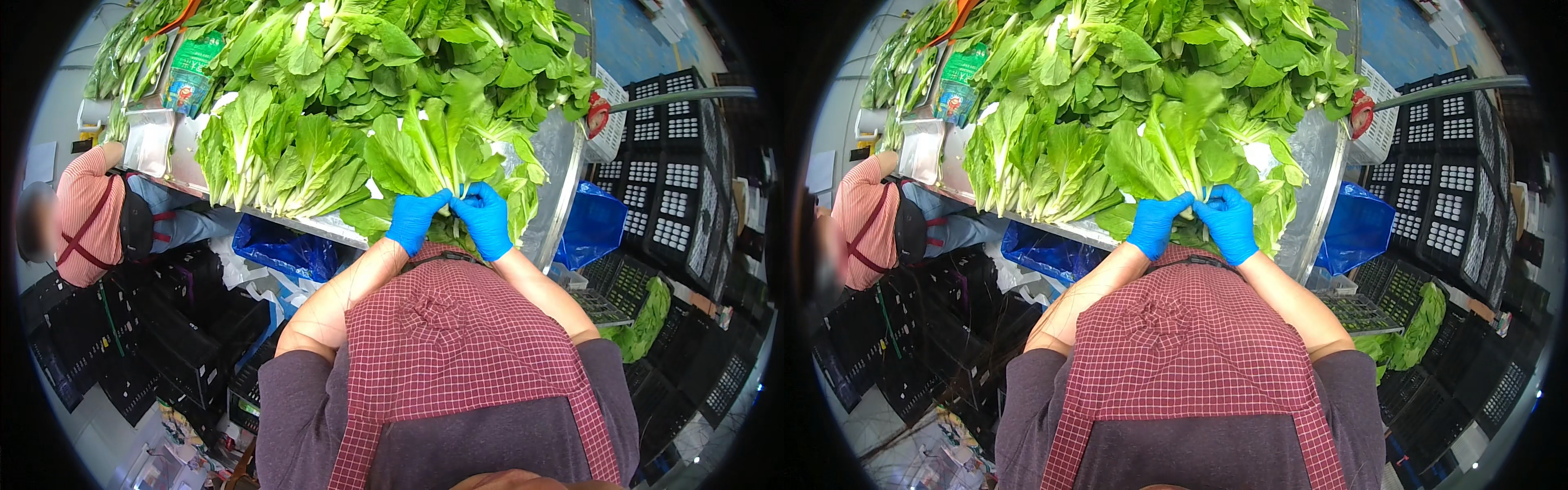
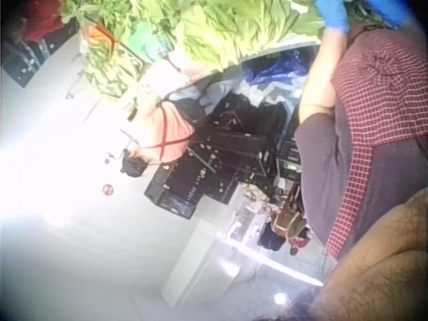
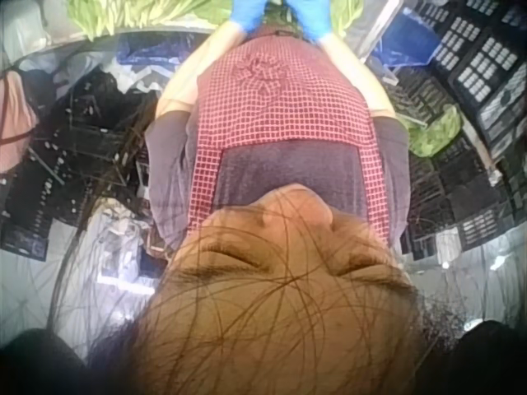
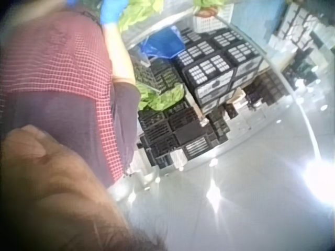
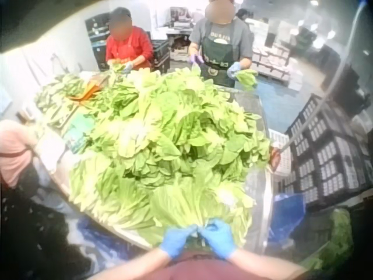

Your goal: The person sorts leafy green vegetables on a stainless steel table, picking up bunches, separating leaves, and arranging them into neat piles. The person wears blue gloves and a red checkered apron while working continuously.

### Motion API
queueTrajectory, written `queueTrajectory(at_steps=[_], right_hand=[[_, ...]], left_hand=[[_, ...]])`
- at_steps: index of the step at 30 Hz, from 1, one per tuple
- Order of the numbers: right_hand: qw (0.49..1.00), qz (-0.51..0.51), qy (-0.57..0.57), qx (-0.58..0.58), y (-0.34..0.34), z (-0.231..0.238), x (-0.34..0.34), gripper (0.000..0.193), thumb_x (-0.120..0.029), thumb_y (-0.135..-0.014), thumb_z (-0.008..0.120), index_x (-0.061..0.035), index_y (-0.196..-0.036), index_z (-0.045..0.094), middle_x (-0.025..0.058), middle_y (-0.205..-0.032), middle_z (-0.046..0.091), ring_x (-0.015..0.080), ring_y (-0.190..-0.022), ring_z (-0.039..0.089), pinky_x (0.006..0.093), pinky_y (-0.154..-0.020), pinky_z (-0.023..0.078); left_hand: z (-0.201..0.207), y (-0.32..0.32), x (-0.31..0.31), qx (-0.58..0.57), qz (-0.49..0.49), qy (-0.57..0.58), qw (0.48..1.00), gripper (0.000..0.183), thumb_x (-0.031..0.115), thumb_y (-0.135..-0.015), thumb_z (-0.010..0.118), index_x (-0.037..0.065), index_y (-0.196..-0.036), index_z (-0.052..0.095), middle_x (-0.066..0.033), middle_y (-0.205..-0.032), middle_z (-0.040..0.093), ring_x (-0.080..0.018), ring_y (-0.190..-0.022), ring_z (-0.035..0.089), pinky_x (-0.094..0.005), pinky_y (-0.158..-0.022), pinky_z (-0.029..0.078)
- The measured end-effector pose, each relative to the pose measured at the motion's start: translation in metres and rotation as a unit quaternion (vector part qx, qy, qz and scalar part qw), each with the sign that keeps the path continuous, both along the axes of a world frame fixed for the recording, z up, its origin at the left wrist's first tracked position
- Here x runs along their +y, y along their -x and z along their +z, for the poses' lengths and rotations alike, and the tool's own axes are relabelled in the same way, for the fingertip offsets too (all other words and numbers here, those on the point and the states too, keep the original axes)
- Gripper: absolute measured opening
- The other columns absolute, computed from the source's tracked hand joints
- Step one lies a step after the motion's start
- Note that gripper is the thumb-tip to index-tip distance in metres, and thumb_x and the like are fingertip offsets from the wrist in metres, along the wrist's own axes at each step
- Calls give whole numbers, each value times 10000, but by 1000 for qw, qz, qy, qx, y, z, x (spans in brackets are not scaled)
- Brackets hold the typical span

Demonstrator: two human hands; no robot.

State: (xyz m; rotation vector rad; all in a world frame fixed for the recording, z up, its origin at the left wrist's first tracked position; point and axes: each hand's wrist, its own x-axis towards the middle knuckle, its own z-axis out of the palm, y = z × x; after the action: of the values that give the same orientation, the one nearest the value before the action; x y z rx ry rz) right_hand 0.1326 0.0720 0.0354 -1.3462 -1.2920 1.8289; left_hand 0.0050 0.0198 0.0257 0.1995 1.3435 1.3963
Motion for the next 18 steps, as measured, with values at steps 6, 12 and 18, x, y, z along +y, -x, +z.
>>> queueTrajectory(at_steps=[6, 12, 18], right_hand=[[976, 59, -154, -145, -3, 3, -1, 182, -81, -704, 732, -14, -818, 608, 49, -746, 597, 103, -658, 575, 232, -560, 442], [983, 109, -145, -34, -5, 4, 2, 128, -97, -772, 679, -11, -830, 604, 64, -786, 621, 132, -665, 584, 275, -604, 470], [968, 39, 214, 124, -3, 13, 4, 188, -126, -828, 625, -21, -981, 596, 28, -791, 609, 104, -645, 559, 221, -569, 442]], left_hand=[[6, 4, -1, -38, -29, 12, 999, 208, 127, -745, 712, 27, -910, 635, -31, -776, 631, -108, -607, 563, -227, -533, 429], [9, 6, 1, -97, -23, 29, 995, 201, 172, -776, 686, 15, -892, 637, -34, -737, 627, -109, -578, 554, -217, -513, 407], [5, 4, -8, -158, -20, 8, 987, 185, 173, -801, 656, -4, -855, 656, -76, -773, 645, -150, -652, 594, -242, -586, 449]])
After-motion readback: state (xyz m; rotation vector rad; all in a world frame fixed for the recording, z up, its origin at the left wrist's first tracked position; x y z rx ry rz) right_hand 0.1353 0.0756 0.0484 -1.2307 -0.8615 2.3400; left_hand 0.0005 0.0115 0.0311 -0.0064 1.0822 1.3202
